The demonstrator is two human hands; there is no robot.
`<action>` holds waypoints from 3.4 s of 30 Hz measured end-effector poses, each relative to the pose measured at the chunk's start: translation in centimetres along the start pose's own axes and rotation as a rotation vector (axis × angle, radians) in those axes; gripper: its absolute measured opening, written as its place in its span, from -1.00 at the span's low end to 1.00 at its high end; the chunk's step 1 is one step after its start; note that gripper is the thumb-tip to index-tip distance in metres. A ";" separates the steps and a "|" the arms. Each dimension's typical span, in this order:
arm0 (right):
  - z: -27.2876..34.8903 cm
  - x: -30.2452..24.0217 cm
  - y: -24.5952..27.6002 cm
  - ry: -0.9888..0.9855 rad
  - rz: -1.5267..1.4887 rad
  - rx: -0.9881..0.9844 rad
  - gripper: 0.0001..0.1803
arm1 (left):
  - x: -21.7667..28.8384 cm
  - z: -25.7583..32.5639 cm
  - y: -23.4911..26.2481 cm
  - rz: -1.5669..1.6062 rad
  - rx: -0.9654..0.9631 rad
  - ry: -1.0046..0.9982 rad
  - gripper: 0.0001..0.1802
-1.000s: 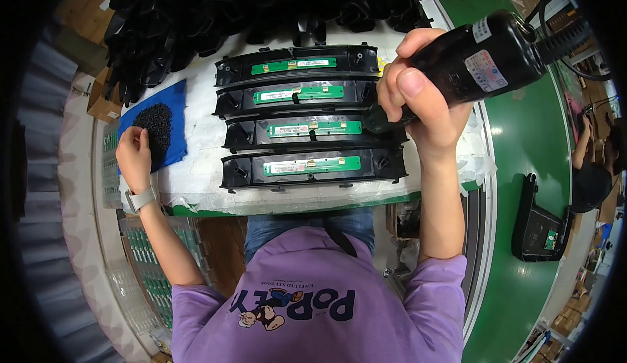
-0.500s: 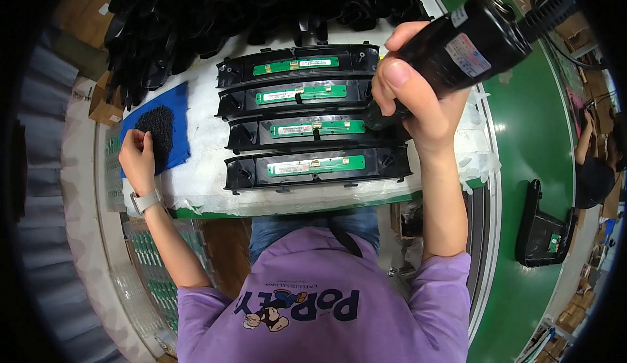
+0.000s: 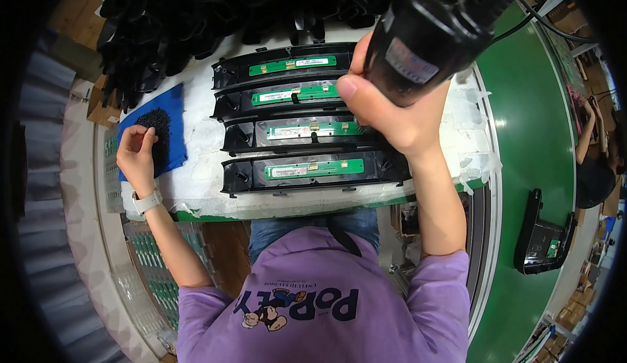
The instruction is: The recorder is assembling electronic components by attaching small circuit boards to plastic housings using an electric screwdriver.
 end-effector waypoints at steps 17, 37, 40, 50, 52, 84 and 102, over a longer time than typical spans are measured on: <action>0.7 -4.0 -4.6 0.248 -0.710 -0.286 -0.56 | 14.1 10.7 -4.6 0.944 -0.869 0.253 -0.87; 2.3 -3.0 -5.2 0.204 -0.583 -0.331 -0.55 | 14.8 10.9 -4.6 0.770 -0.815 0.059 -0.86; 2.8 -3.0 -5.7 0.192 -0.562 -0.256 -0.56 | 14.7 11.2 -4.7 0.753 -0.789 0.059 -0.86; 2.3 -3.3 -3.1 0.119 -0.510 -0.162 -0.61 | 16.2 11.7 -4.2 0.311 -0.514 -0.415 -0.86; 2.6 -3.1 -2.8 0.027 -0.265 -0.164 -0.57 | 16.2 11.6 -4.4 0.258 -0.523 -0.475 -0.77; 4.0 -0.4 -4.9 -0.177 -0.103 -0.210 -0.62 | 16.4 11.5 -6.9 0.157 -0.719 -0.704 -0.70; 2.2 -3.2 -2.3 0.208 -0.689 -0.324 -0.58 | 16.2 11.3 -5.3 0.884 -0.789 0.062 -0.88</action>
Point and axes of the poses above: each hand's wrist, its own z-axis away from the middle knuckle, its own y-axis out of the back of the hand, x = y × z, the point moved 3 cm from there along -z, towards the middle knuckle, and after that the axes turned 4 degrees about -z, right-handed, at the moved point
